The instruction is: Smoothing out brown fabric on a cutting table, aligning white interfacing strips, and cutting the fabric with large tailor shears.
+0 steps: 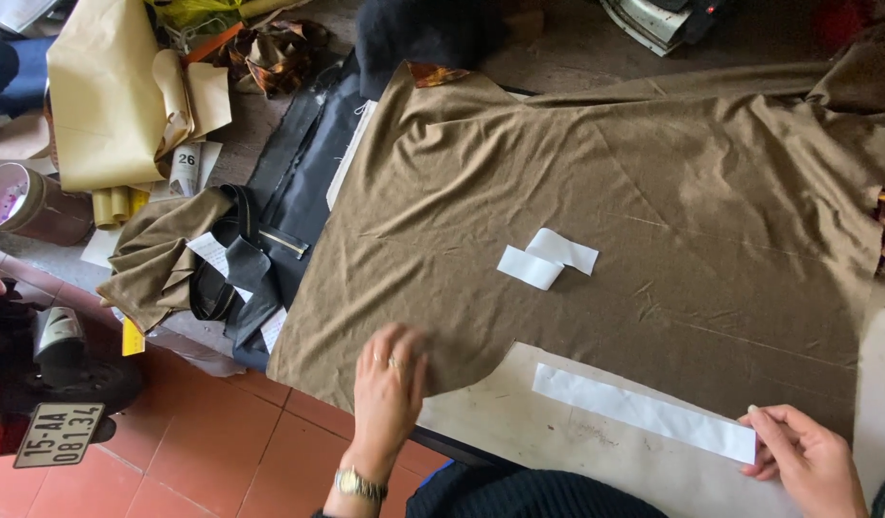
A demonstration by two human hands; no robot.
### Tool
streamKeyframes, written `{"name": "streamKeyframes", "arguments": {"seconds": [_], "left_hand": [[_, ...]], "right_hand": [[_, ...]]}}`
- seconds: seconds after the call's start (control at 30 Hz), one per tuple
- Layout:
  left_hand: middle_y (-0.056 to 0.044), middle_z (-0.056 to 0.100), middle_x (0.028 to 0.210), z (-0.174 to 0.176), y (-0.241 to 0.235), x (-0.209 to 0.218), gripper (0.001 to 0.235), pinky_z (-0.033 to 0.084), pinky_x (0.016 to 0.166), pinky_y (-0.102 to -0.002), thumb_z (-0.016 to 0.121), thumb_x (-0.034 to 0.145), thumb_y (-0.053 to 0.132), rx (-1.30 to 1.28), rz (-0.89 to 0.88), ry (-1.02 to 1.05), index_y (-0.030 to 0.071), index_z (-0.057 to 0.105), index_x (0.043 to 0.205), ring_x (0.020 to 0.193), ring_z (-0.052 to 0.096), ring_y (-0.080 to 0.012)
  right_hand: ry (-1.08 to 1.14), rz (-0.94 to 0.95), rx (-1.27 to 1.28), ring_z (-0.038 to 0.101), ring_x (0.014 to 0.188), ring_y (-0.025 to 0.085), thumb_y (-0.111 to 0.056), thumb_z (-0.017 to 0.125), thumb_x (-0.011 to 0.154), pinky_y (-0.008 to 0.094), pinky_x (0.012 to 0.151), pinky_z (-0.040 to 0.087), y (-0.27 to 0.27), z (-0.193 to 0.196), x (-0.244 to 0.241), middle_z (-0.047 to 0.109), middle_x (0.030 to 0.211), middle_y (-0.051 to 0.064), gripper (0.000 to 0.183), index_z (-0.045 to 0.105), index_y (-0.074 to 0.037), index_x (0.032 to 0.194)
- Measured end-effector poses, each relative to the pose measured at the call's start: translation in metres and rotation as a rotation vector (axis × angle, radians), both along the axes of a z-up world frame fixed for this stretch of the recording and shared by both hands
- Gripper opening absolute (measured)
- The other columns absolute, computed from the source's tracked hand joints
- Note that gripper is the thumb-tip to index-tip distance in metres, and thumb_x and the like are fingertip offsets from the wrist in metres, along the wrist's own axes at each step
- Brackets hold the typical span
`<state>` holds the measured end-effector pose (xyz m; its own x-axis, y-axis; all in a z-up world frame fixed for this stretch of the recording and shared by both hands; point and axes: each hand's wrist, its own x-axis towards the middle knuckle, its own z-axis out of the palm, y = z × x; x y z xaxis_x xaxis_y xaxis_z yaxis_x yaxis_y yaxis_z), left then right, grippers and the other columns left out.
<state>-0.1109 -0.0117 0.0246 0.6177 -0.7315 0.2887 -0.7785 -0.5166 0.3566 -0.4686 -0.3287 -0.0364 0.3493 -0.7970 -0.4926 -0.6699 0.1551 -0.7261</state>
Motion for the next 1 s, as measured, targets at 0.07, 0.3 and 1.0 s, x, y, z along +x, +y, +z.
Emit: {"name": "streamKeyframes", "arguments": {"seconds": [0.07, 0.3, 1.0], "left_hand": [[-0.017, 0.050, 0.130, -0.004, -0.013, 0.010, 0.035, 0.040, 0.101, -0.049, 0.052, 0.096, 0.020, 0.027, 0.038, -0.015, 0.007, 0.053, 0.128, 0.120, 0.049, -0.0368], [-0.011, 0.026, 0.156, -0.026, -0.056, 0.027, 0.058, 0.012, 0.115, -0.056, 0.043, 0.098, 0.040, 0.151, 0.140, -0.019, 0.009, 0.035, 0.147, 0.146, 0.016, -0.0326], [-0.008, 0.014, 0.160, -0.030, -0.041, 0.027, 0.073, -0.002, 0.112, -0.059, 0.039, 0.093, 0.055, 0.270, 0.280, 0.037, 0.012, 0.025, 0.151, 0.148, 0.002, -0.0313]], "right_hand": [[-0.009, -0.009, -0.002, 0.065, 0.050, 0.036, -0.015, 0.057, 0.102, 0.043, 0.053, 0.058, 0.001, 0.001, 0.000, 0.065, 0.059, 0.030, 0.034, 0.074, 0.012, 0.091], [-0.018, -0.005, -0.013, 0.066, 0.048, 0.035, -0.016, 0.056, 0.102, 0.040, 0.051, 0.056, 0.003, 0.001, 0.000, 0.065, 0.059, 0.028, 0.033, 0.074, 0.010, 0.093], [-0.009, -0.036, 0.007, 0.067, 0.045, 0.036, -0.015, 0.058, 0.098, 0.041, 0.047, 0.056, 0.002, -0.003, -0.001, 0.064, 0.056, 0.026, 0.030, 0.075, 0.009, 0.090]]}}
